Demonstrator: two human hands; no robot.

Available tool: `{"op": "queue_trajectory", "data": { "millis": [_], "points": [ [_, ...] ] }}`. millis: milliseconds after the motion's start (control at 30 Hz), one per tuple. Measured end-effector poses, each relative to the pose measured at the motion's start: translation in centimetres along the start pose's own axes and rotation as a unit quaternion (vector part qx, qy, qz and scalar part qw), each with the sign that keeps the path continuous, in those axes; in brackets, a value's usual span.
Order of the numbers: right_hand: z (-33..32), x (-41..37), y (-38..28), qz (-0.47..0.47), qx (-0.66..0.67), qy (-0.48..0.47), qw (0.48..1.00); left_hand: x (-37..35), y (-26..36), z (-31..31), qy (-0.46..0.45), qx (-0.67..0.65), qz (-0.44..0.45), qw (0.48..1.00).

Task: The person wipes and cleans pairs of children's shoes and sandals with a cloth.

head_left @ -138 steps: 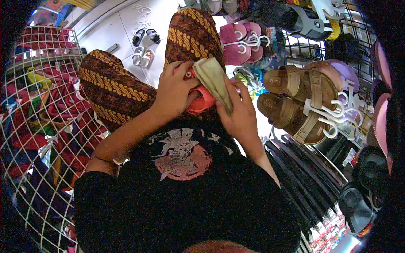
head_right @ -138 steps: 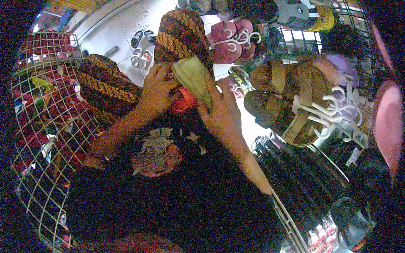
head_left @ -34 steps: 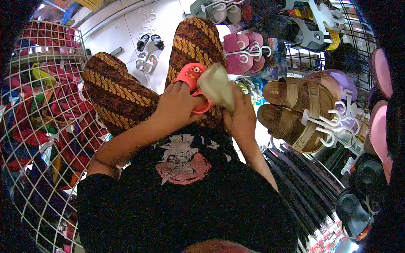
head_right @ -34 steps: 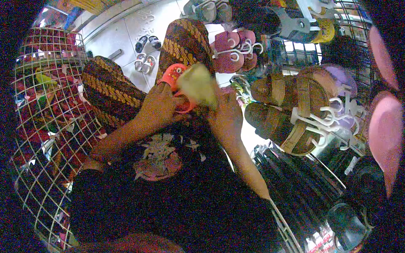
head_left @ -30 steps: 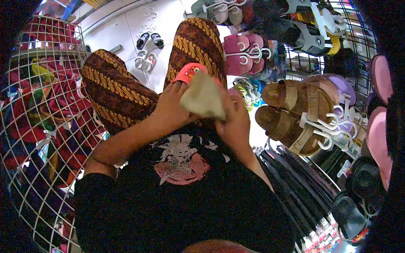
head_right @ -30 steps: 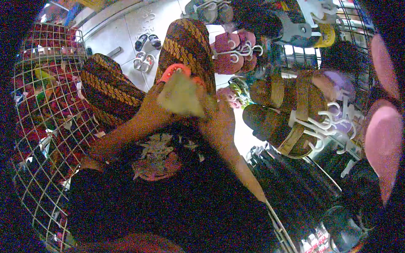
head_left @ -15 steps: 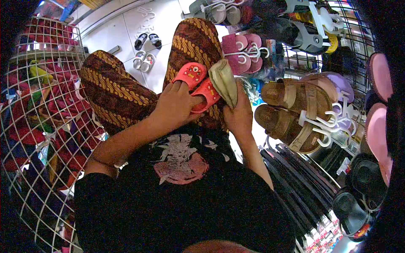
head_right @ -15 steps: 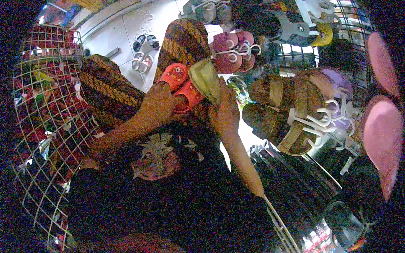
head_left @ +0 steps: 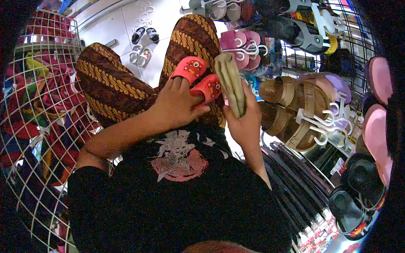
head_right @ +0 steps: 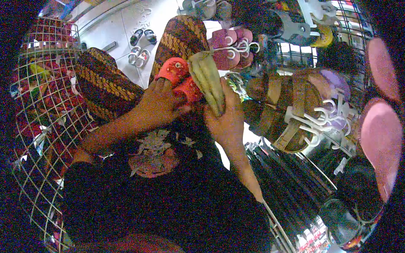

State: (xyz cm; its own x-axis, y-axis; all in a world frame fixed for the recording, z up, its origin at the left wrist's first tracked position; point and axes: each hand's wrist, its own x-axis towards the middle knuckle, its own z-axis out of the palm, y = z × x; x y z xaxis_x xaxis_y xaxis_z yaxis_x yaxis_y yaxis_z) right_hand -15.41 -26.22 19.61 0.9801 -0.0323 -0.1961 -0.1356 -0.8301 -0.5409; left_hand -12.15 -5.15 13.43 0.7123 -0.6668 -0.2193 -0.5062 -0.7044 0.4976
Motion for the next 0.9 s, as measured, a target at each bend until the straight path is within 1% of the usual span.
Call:
{"op": "queue_trajectory", "data": {
  "millis": [67,100,167,200,233,300,367,467,500,600,700,733,800,867,900],
  "points": [
    [-0.9,-0.2,-0.1,-0.005,-0.051,0.005,0.999,0.2,-0.2,1.0,0.041,-0.002,-0.011,0.999],
    [-1.0,-0.4,0.2,-0.025,-0.058,0.010,0.998,0.4,-0.3,1.8,0.063,-0.003,-0.018,0.998],
    [-1.8,-0.9,-1.3,0.011,-0.132,-0.073,0.989,1.3,-1.2,5.0,0.130,0.014,0.007,0.991],
    [-2.0,-1.1,-1.9,0.029,-0.168,-0.114,0.979,1.3,-1.0,5.1,0.133,0.021,0.005,0.991],
    [-1.7,-1.2,-2.0,0.046,-0.171,-0.100,0.979,1.3,-0.9,5.2,0.136,0.028,0.003,0.990],
    [-1.6,-1.0,-2.1,0.058,-0.179,-0.086,0.978,0.9,0.7,3.3,0.082,0.038,-0.027,0.996],
    [-1.5,-1.1,-2.4,0.056,-0.193,-0.083,0.976,0.8,0.4,4.0,0.096,0.030,-0.010,0.995],
    [-2.0,-1.0,-2.2,0.043,-0.192,-0.143,0.970,0.7,0.1,3.9,0.125,0.042,-0.002,0.991],
    [-1.9,-0.9,-1.2,0.033,-0.143,-0.116,0.982,0.7,0.1,3.7,0.135,0.051,0.000,0.990],
    [-0.6,-0.8,-0.2,0.065,-0.152,-0.068,0.984,0.5,-0.2,2.5,0.080,0.025,0.009,0.996],
    [2.1,-0.6,1.8,-0.001,-0.029,-0.047,0.998,0.3,-0.6,0.3,0.071,-0.038,0.016,0.997],
    [2.8,-0.6,2.1,-0.021,0.016,-0.038,0.999,0.5,-1.1,0.7,0.095,-0.044,0.031,0.994],
    [4.0,-0.4,3.0,0.003,0.056,-0.022,0.998,1.2,-2.9,2.4,0.148,-0.056,0.059,0.986],
    [4.9,-0.2,3.4,0.017,0.108,0.010,0.994,2.0,-4.6,3.3,0.182,-0.109,0.071,0.975],
    [4.6,0.2,2.2,0.045,0.145,0.019,0.988,2.1,-5.4,3.1,0.194,-0.138,0.074,0.968]
  ]
}}
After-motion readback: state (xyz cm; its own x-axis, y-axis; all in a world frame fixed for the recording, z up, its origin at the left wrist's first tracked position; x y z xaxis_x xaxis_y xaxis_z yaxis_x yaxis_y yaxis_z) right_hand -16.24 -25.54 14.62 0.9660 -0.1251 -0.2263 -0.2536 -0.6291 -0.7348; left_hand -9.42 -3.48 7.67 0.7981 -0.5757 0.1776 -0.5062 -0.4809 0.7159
